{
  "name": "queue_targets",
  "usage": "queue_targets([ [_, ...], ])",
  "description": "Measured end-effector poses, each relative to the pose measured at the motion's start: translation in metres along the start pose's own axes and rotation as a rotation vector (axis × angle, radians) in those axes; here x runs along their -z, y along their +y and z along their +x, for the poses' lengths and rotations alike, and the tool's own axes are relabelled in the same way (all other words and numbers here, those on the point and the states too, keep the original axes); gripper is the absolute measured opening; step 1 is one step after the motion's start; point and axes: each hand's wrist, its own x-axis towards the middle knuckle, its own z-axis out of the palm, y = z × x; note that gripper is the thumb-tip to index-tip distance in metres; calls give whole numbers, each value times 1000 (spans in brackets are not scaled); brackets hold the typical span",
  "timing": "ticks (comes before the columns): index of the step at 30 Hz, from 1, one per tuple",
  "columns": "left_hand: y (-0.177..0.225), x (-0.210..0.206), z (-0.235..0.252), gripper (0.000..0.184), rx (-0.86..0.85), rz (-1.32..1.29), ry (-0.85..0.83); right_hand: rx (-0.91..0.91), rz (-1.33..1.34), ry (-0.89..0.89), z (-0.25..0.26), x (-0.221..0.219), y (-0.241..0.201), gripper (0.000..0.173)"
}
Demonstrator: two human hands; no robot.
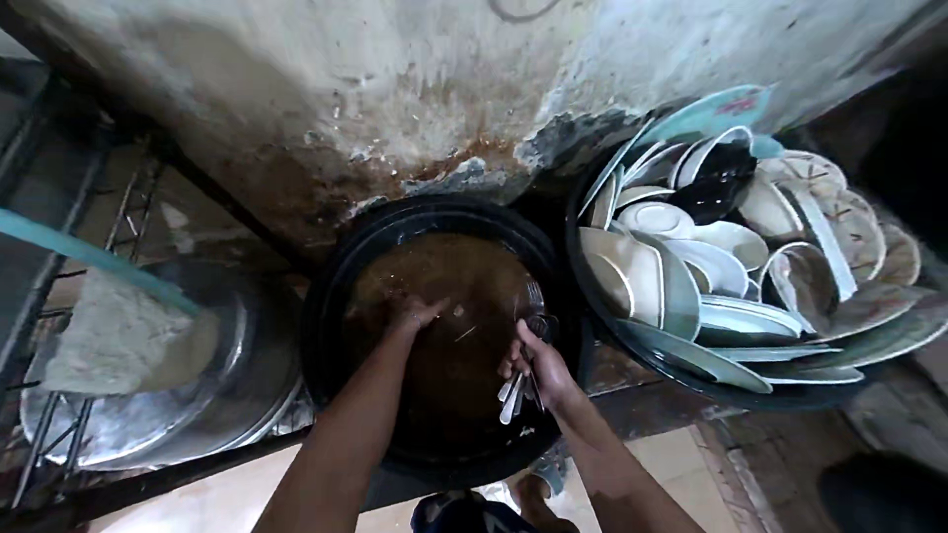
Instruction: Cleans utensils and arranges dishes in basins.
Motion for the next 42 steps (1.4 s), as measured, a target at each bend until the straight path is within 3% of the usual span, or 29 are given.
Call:
queue_targets([
  [3,33,-28,-7,86,-56,54,-35,33,88,49,-9,9,4,58],
  [8,66,-54,-25,111,-12,189,-94,43,150,93,-12,12,11,56],
  [12,58,-58,-43,114,-21,71,-171,66,134,97,-13,12,13,51],
  [15,44,-53,-62,98,4,57,-125,78,117,115,-16,10,11,44],
  [20,21,-23,-97,40,-13,113,58,95,52,134,-23,8,12,25],
  [23,16,-5,-107,36,-18,142,150,67,-3,143,-22,2,14,20],
  [25,14,7,-106,33,-39,55,189,76,-48,167,-19,-5,16,14],
  [27,10,15,-107,30,-63,-190,211,121,-80,186,-16,-11,21,8],
  [32,12,19,-114,30,-171,-669,139,261,-89,153,7,-44,8,16],
  [37,22,6,-117,26,-274,-725,-48,283,2,141,39,-84,-37,22],
  [42,0,12,-101,28,-218,-883,89,432,138,139,46,-75,-63,25],
])
